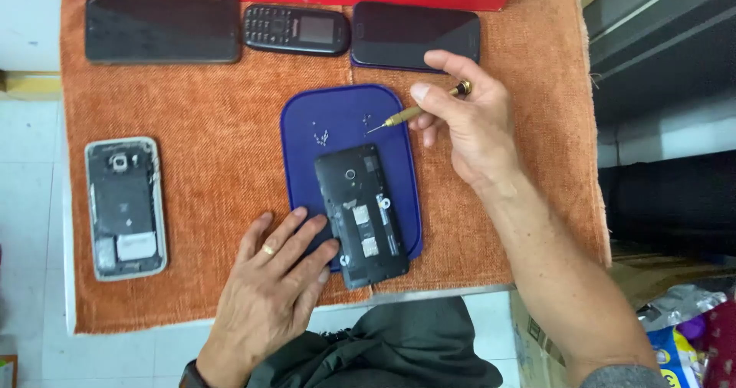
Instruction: Using a precision screwdriver to remove screws and prying open the back casing of a mobile phone.
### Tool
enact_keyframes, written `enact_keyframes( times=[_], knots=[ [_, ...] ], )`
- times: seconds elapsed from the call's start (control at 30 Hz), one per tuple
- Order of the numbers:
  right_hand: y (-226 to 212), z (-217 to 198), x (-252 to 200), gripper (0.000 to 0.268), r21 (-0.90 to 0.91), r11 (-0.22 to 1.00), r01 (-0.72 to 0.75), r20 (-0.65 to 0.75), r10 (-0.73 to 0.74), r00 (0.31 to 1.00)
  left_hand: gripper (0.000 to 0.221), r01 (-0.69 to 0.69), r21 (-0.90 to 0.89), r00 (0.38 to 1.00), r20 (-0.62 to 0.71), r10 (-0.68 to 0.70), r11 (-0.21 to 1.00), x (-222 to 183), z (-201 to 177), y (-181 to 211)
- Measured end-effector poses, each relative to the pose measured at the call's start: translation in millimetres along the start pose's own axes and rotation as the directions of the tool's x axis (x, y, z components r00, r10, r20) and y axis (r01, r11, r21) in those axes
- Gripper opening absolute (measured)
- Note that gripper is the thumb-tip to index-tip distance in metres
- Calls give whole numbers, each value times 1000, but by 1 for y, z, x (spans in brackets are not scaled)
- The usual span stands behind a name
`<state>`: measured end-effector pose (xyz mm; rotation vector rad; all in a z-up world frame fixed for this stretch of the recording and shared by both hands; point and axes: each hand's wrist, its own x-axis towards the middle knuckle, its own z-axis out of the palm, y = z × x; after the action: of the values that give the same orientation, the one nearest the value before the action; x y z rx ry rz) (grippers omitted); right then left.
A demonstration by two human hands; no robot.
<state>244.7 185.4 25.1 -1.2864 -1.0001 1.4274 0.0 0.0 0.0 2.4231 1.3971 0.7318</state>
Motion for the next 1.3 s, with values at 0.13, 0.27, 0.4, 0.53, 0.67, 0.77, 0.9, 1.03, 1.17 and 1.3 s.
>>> enact_keyframes(
  times=[0.13,0.27,0.4,0.53,0.67,0.77,0.9,1.03,1.17,1.3],
  knots=[
    [-1,3,-15,44,12,1000,-24,-15,24,1000,30,-50,34,997,-58,52,998,-3,6,-4],
    [0,0,-34,48,111,993,43,18,-45,999,32,-59,61,996,-57,63,996,-3,7,-4],
    [-1,0,-53,47,167,983,80,40,-88,995,35,-84,85,995,-43,88,993,-6,9,-7],
    [-4,-2,-70,49,179,978,107,58,-119,991,40,-65,95,998,-10,66,993,-6,9,-7],
    [6,1,-90,53,39,983,181,72,-184,980,39,1,90,997,-72,6,996,-8,12,-5],
    [18,5,-102,54,-76,979,189,54,-185,981,34,18,97,992,-126,-6,995,-7,12,-5],
    [41,8,-106,55,-108,950,292,23,-292,956,30,5,108,987,-160,12,994,-6,13,-6],
    [53,11,-109,54,-95,922,375,12,-376,927,29,4,107,985,-170,14,994,-7,15,-8],
    [61,15,-107,52,-176,889,422,9,-427,904,27,-9,103,983,-183,28,995,-7,14,-8],
    [68,18,-105,51,-221,863,455,-12,-468,883,28,-13,93,984,-174,29,996,-6,11,-7]
  ],
)
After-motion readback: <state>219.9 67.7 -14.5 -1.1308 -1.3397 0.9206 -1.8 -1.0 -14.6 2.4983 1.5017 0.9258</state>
